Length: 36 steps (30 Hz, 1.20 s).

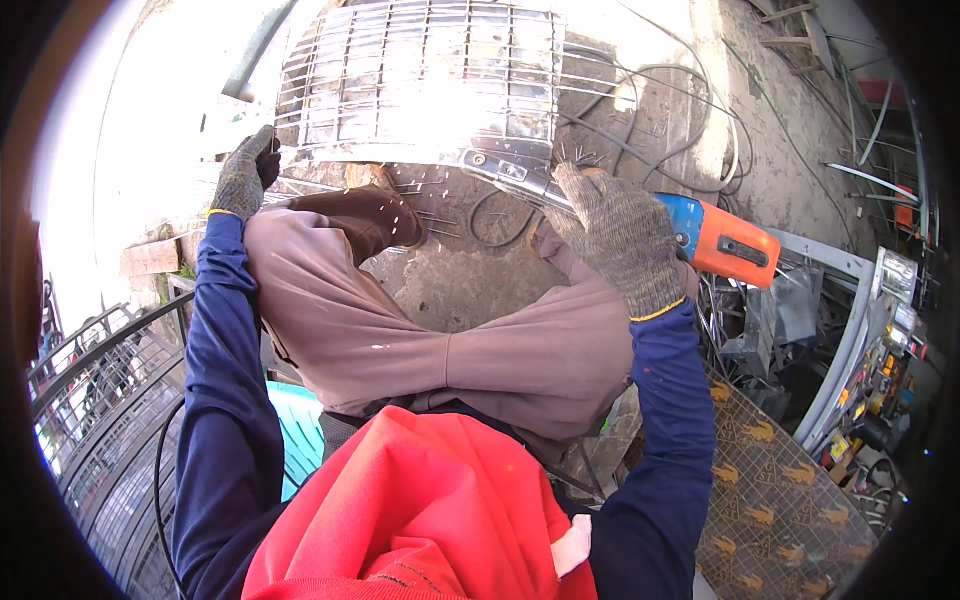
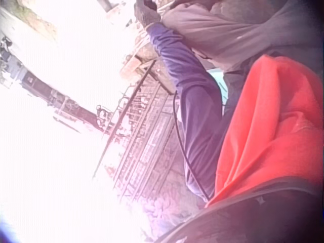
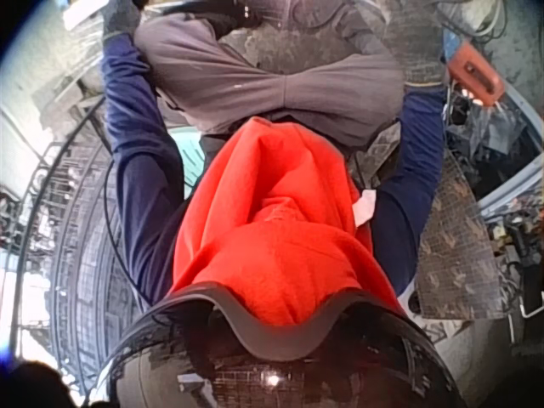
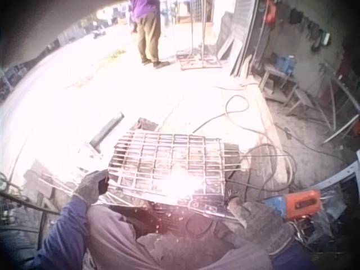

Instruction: Welding a metal grid structure using an arc welder.

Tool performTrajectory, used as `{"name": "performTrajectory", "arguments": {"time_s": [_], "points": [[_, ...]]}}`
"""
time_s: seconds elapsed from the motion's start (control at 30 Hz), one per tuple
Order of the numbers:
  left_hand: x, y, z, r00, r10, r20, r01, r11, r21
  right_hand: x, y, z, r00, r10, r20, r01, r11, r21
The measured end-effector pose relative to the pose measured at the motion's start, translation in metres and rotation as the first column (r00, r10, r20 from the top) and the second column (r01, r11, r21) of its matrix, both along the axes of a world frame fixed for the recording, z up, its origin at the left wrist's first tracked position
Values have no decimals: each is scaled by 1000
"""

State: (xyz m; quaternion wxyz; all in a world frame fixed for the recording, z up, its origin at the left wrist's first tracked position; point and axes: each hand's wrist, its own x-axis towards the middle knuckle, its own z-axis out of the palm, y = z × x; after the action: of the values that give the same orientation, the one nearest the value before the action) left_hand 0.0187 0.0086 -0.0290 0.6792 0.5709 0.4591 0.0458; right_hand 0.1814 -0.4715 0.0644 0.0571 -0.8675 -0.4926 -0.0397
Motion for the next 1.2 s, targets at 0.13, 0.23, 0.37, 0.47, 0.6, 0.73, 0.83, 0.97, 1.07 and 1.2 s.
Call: {"name": "performTrajectory", "arguments": {"time_s": [0.13,0.23,0.37,0.47,0.6,0.73,0.83,0.97,1.07,1.2], "points": [[-1,-8,9,998,57,26,-57,998,-12,4,4,3,997,42,-63,-40,999,29],[4,-6,3,996,86,16,-85,995,-59,2,1,0,998,-28,-50,30,998,52],[7,-6,0,997,75,28,-73,995,-66,3,-1,-2,999,-29,-27,31,998,50],[0,5,-14,991,125,36,-123,990,-67,4,-1,-3,999,-7,-37,10,997,79],[-5,24,-37,979,125,160,-105,986,-131,3,0,-5,998,-24,-55,26,998,48],[-4,11,-38,981,-46,191,39,998,40,4,-4,-5,999,-18,-30,18,1000,18],[-4,16,-24,973,-73,220,82,996,-36,3,-5,-6,999,-8,-34,9,1000,21],[-10,20,-38,925,-328,190,223,878,424,2,-2,-5,999,-4,-47,4,1000,6],[-15,37,-44,951,-256,175,207,944,257,1,0,-9,999,4,-46,-3,1000,14],[2,-4,-2,999,-36,24,35,997,65,5,-4,-8,999,37,1,-37,999,10]]}}
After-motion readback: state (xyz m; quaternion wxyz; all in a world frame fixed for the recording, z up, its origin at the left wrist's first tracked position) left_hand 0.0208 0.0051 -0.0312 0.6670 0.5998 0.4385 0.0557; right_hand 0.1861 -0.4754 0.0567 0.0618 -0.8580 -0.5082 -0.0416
